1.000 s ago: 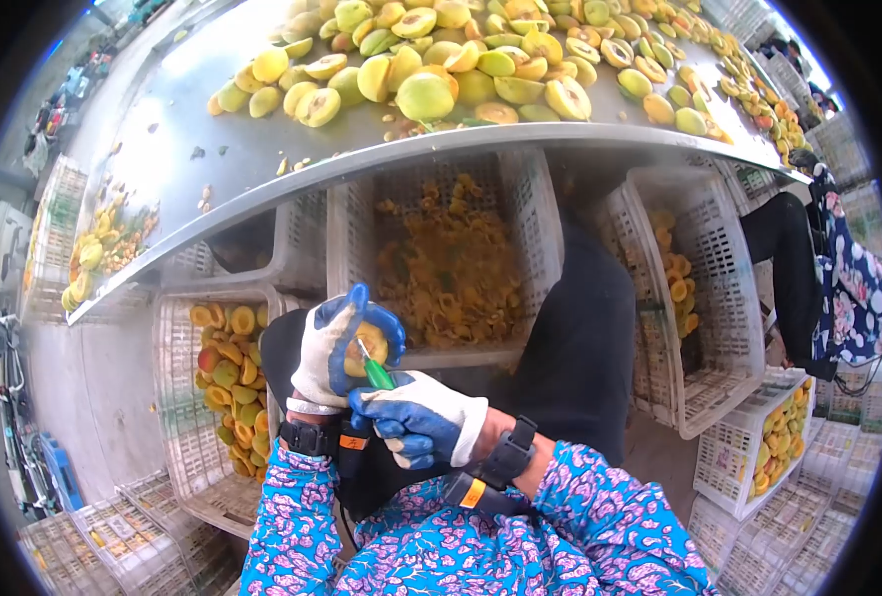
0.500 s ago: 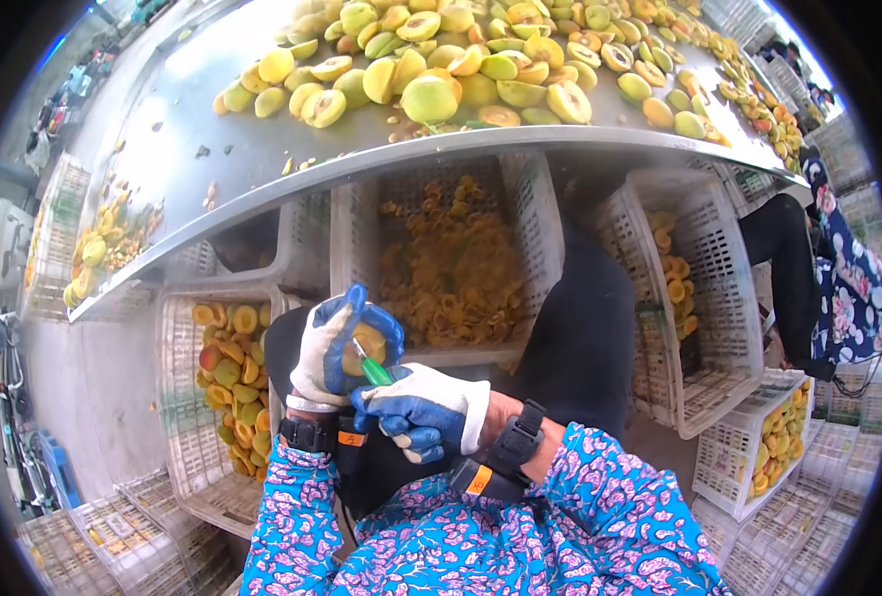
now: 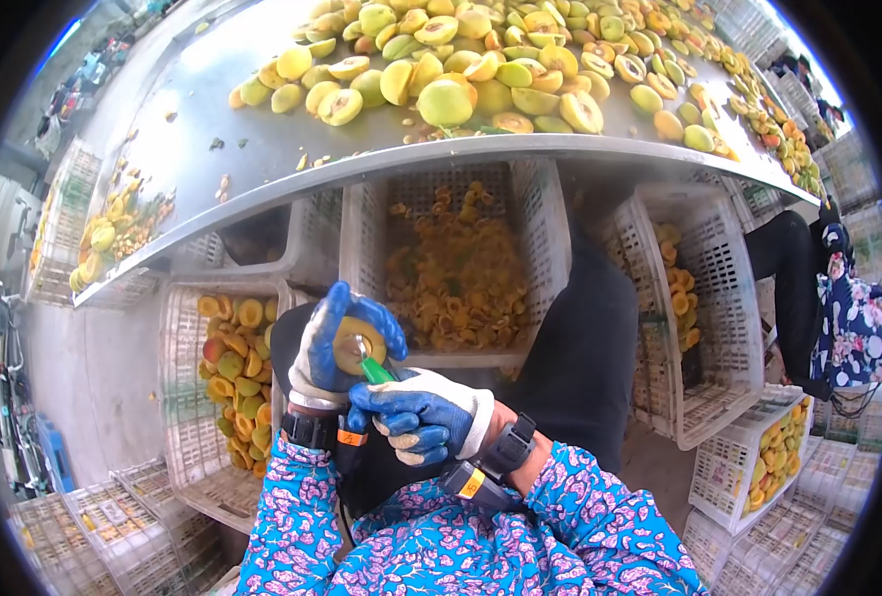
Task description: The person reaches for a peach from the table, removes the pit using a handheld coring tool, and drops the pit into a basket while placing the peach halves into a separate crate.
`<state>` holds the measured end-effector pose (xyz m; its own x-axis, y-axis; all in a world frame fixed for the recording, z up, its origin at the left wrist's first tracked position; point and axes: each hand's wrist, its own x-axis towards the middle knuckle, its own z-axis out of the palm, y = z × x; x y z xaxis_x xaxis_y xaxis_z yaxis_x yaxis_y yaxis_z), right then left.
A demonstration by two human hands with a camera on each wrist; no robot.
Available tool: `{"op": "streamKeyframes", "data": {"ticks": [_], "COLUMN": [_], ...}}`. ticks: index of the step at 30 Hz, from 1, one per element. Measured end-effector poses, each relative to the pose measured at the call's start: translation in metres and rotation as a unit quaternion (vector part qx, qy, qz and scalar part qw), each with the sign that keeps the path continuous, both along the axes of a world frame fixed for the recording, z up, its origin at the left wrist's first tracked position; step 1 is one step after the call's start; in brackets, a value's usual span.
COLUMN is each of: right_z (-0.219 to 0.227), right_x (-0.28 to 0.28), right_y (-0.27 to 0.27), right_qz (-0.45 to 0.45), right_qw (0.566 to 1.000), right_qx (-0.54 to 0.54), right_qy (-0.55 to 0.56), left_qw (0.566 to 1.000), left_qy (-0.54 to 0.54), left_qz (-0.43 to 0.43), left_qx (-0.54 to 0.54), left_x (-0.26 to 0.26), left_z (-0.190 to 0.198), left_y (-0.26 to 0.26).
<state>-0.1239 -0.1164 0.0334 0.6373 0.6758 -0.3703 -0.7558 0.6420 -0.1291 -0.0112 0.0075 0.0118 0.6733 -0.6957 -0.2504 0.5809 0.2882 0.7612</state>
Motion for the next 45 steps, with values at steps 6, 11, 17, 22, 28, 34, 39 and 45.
{"op": "streamKeyframes", "data": {"ticks": [6,11,17,22,28,34,39,45], "right_z": [0.005,-0.016,-0.012,-0.030,-0.050,-0.065,-0.061,-0.059], "right_x": [0.004,-0.004,0.005,-0.001,-0.006,-0.010,-0.019,-0.015], "right_y": [-0.004,-0.014,-0.027,-0.055,-0.052,-0.054,-0.065,-0.074], "right_qz": [0.084,0.038,0.109,0.046,0.071,0.082,0.013,0.041], "right_qw": [0.948,0.995,0.906,0.761,0.650,0.681,0.694,0.752], "right_qx": [-0.307,-0.090,-0.401,-0.638,-0.737,-0.714,-0.710,-0.649], "right_qy": [-0.007,0.012,-0.077,-0.110,-0.172,-0.141,-0.114,-0.108], "left_qw": [0.992,0.990,0.982,0.987,0.981,0.812,0.705,0.534], "left_qy": [-0.008,-0.030,-0.060,0.123,-0.003,-0.465,-0.408,-0.475], "left_qz": [-0.061,-0.025,0.080,0.102,0.180,0.161,0.313,0.229], "left_qx": [0.110,0.132,0.162,-0.014,0.065,0.312,0.488,0.661], "left_x": [0.003,0.003,0.006,0.021,0.014,-0.008,0.038,0.080], "left_z": [-0.005,-0.007,-0.017,-0.025,-0.015,0.031,0.052,0.093], "left_y": [-0.004,-0.015,-0.022,-0.018,-0.023,-0.024,0.069,0.104]}}
